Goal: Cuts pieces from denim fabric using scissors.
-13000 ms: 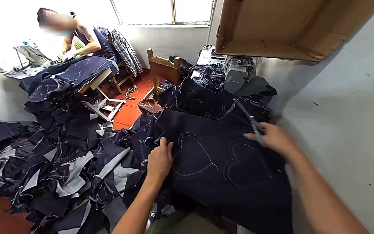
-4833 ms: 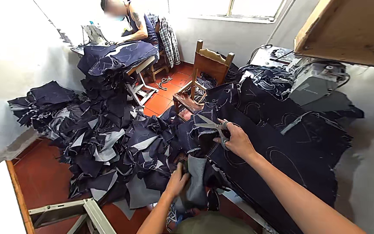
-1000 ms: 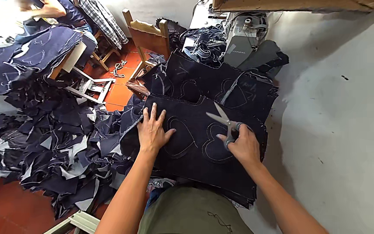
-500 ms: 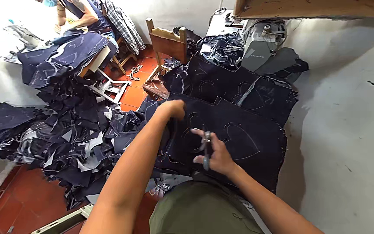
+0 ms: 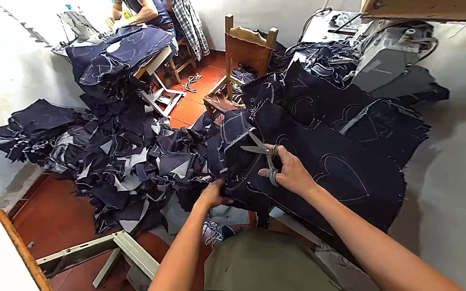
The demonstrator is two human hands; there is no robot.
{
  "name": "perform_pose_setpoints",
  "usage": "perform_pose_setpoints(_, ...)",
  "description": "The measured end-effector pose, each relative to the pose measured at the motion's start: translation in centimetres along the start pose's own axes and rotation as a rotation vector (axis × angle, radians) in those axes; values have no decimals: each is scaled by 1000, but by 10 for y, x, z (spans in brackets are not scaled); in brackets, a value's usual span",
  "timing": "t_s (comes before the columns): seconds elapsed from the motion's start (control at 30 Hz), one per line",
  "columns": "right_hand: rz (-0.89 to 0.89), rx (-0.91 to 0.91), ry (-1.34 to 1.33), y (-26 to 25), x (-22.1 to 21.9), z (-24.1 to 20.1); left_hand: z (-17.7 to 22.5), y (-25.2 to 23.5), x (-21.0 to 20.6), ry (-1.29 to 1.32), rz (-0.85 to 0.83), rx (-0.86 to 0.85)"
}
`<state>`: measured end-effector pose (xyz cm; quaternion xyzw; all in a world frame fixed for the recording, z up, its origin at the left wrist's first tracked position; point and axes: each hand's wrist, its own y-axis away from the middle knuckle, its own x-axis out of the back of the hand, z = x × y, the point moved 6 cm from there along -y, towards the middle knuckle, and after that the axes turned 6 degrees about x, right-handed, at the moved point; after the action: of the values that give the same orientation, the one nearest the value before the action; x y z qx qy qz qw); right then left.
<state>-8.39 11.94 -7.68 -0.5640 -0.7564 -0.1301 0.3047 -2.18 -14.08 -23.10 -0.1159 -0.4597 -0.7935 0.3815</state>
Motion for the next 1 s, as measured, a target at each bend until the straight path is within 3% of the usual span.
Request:
perform_pose_setpoints(0.1, -25, 32, 93, -3, 0, -3, -4, -1, -9, -25, -56, 101)
perform_pose_setpoints(0.17, -3, 28, 106, -6, -1, -1, -5, 18, 9, -57, 26, 125)
perform_pose_setpoints(0.27, 37, -91, 28, -7, -1, 1, -7, 60, 38, -90, 186, -6)
perform_pose_setpoints(0.33, 46, -125, 4, -9, 2, 0, -4, 86, 47, -118, 179, -138)
perform_pose_setpoints(0.5, 161, 264, 164, 11, 36, -52, 18, 112, 62, -249, 41, -215)
perform_pose_setpoints(0.53, 68, 218, 123, 22, 39, -60, 21, 112, 65, -268, 14, -198)
perform_pose_setpoints(0.63, -691, -258, -104, 77, 20, -47, 27, 113, 74, -325, -36, -176)
perform_pose_setpoints(0.7, -1033, -475, -61, 111, 12, -20, 30, 115, 77, -359, -57, -170)
perform_pose_setpoints(0.8, -1141, -569, 36, 124, 5, 4, 34, 121, 73, -392, -93, -150)
perform_pose_setpoints(1.0, -1072, -396, -25, 90, -17, 4, 50, 143, 55, -423, -114, -99)
